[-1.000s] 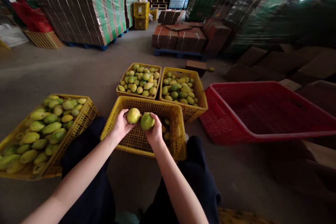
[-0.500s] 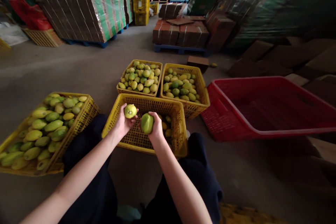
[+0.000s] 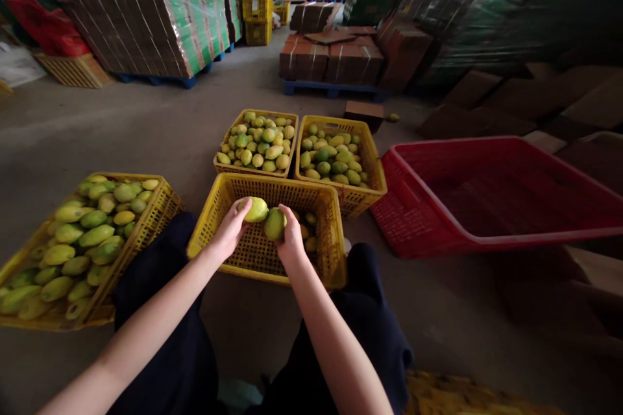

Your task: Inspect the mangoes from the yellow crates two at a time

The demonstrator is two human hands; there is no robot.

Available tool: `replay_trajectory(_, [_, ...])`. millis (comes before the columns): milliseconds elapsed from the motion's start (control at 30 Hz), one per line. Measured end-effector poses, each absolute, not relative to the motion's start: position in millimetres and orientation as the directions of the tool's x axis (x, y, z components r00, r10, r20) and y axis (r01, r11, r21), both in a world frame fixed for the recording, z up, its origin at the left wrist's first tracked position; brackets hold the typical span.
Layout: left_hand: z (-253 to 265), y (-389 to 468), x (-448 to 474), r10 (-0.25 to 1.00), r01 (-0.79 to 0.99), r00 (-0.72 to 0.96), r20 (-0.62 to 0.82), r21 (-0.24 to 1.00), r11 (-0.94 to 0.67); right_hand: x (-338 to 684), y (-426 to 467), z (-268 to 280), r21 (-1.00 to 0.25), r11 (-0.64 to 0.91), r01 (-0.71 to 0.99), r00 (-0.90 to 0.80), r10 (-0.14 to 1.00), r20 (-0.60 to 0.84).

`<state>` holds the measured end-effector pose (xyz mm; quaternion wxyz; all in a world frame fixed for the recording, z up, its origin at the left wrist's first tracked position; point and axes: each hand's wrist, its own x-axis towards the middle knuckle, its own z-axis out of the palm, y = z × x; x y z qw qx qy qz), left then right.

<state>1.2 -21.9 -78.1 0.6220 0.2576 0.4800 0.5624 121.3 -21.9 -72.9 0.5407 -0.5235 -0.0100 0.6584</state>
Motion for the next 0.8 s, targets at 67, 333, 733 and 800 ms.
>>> replay_trajectory(67, [-78,-23,-2,0.977,-0.304,-0.076,-0.201,0.937,0.169,122,-21,-73,-0.584,-0.402,-0.705,0.158,0.714,-0.682])
replay_trajectory(333, [-72,-20,-1,0.853,-0.444,0.084,-0.515,0.747,0.495,124,-21,-78,-0.754,-0.228,-0.616,0.289,0.825,-0.485])
replay_trajectory(733, [-68,-15,1,0.841,-0.772,0.123,-0.527,0.481,0.414,113,-23,-85,-0.634,-0.182,-0.752,0.237,0.822,-0.517])
replay_trajectory(800, [-71,-17,5,0.838,-0.772,0.143,-0.526,0.471,0.427,112,-22,-87,-0.591,-0.193,-0.783,0.202,0.821,-0.535])
